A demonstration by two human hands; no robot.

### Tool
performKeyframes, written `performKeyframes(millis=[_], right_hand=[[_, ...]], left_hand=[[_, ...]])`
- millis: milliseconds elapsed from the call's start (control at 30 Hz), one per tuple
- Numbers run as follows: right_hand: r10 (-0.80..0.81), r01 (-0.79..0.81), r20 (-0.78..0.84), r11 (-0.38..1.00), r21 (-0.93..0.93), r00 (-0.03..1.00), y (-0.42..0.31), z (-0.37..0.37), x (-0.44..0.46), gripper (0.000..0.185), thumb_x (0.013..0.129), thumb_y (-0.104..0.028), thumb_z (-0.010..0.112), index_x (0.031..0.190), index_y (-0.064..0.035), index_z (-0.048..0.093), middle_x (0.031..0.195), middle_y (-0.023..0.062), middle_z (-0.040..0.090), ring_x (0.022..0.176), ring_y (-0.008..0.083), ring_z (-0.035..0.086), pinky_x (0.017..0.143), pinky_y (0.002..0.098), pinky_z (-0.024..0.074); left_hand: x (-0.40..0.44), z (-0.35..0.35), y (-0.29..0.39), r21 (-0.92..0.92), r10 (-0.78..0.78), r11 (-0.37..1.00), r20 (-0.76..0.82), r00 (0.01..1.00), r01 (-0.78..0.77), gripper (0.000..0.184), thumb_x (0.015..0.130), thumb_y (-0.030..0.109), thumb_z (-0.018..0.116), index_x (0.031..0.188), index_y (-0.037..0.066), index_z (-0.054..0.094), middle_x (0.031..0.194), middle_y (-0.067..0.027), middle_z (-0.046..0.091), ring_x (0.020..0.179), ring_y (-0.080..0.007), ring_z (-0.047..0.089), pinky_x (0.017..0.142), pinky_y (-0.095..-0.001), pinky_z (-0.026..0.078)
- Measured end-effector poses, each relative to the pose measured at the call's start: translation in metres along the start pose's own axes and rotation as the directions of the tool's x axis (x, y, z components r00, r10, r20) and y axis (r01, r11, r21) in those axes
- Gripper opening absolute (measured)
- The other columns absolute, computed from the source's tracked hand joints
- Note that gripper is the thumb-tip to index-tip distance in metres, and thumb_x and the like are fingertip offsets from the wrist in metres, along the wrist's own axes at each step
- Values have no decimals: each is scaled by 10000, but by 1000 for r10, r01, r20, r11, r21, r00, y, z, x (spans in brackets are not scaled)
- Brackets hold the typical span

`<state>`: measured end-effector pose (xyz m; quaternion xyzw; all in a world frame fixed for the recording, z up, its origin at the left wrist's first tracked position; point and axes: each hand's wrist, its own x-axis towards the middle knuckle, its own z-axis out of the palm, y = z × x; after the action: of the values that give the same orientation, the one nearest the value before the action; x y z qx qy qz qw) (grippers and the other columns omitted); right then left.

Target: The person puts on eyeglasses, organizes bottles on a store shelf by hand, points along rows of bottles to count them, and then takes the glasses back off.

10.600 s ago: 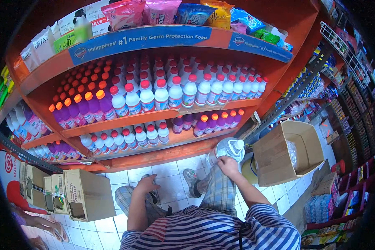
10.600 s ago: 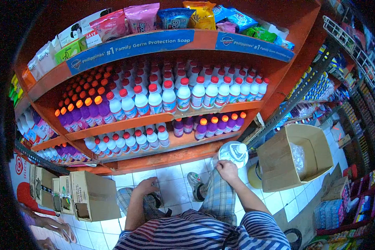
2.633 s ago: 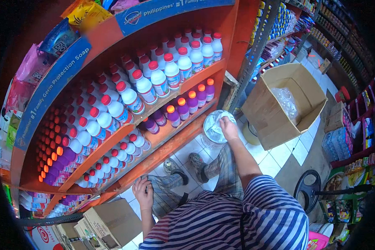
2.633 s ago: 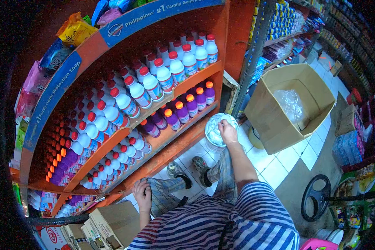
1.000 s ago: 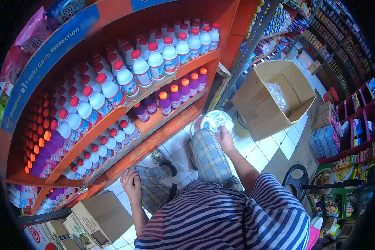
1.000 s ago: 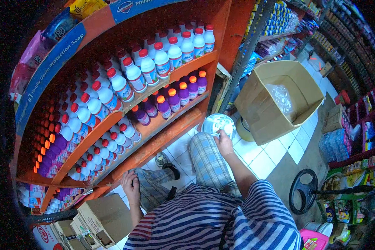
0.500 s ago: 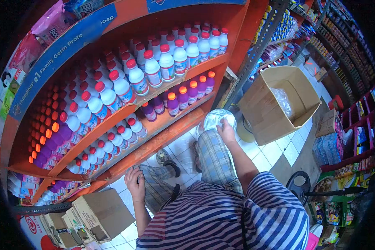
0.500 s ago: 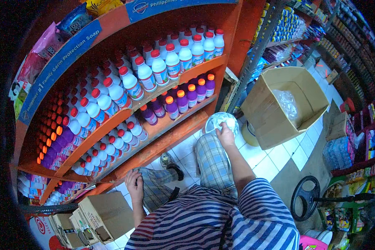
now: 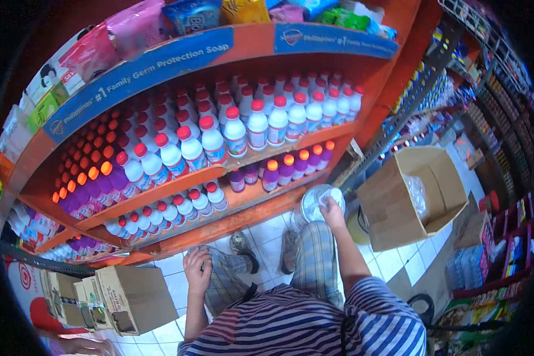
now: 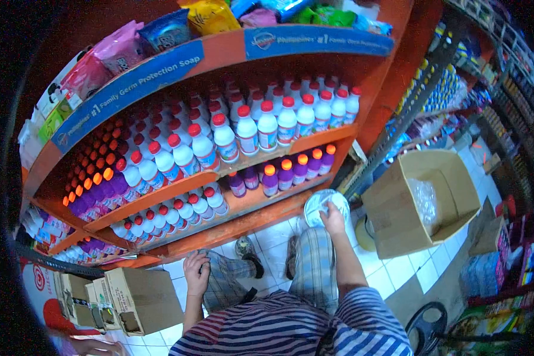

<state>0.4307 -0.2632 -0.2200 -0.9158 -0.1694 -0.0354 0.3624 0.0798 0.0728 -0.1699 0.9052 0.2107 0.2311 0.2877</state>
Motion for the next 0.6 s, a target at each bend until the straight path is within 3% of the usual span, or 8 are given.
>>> performKeyframes(millis=[100,167,233,333,400,467,533,600], right_hand=[[-71,75,-44,993,91,996,6,-2,-2,327,755,-177,680,1028,-34,573,826,155,626,740,292,614,690,357,486],[15,-12,-21,990,138,1000,0,-7,-3,315,763,-163,670,1030,-25,575,831,159,610,774,296,607,720,359,483],[-92,109,-154,989,101,984,-9,-6,-10,308,758,-136,655,1034,-20,581,880,163,603,796,306,585,748,398,474],[-305,283,-217,950,-129,927,-40,-15,-22,280,756,-108,629,1017,-17,584,905,166,603,835,331,577,787,415,459],[-445,435,-124,895,-99,887,-77,-18,-30,282,743,-90,623,1013,-21,579,899,163,606,847,349,571,807,431,450],[-434,446,189,895,-23,881,-100,-11,-35,283,784,-166,597,1039,-46,575,950,171,615,914,338,584,818,440,452],[-209,371,580,912,-175,788,-144,-13,-37,300,817,-230,565,1068,-65,573,1014,164,617,979,322,581,841,435,453],[-4,384,780,872,-304,626,-163,1,-33,338,840,-295,540,1103,-85,569,1078,157,610,1033,308,573,864,427,452]], left_hand=[[4,1,2,-4,14,1000,7,1000,-14,128,735,160,626,852,127,666,1046,-33,647,1158,-246,500,1022,-424,253],[8,2,4,8,36,999,-1,999,-36,125,742,174,626,852,129,667,1038,-30,649,1145,-243,507,1008,-428,262],[9,2,8,9,29,1000,15,999,-29,126,744,182,627,852,131,667,1033,-27,650,1140,-240,509,1005,-431,262],[9,6,4,17,19,1000,20,1000,-19,126,748,191,627,852,133,667,1026,-21,649,1139,-236,507,1000,-433,262],[11,6,3,17,19,1000,25,999,-19,126,747,192,628,852,135,668,1024,-16,648,1143,-233,502,998,-431,262],[12,2,7,24,13,1000,48,999,-14,128,746,192,626,855,140,668,1025,-7,647,1147,-230,497,994,-425,264],[14,2,8,27,15,1000,54,998,-16,132,743,193,625,857,143,667,1029,-3,645,1146,-229,498,992,-422,265],[14,0,8,26,13,1000,56,998,-15,132,740,181,618,856,140,665,1036,-9,645,1143,-236,500,995,-424,268]])
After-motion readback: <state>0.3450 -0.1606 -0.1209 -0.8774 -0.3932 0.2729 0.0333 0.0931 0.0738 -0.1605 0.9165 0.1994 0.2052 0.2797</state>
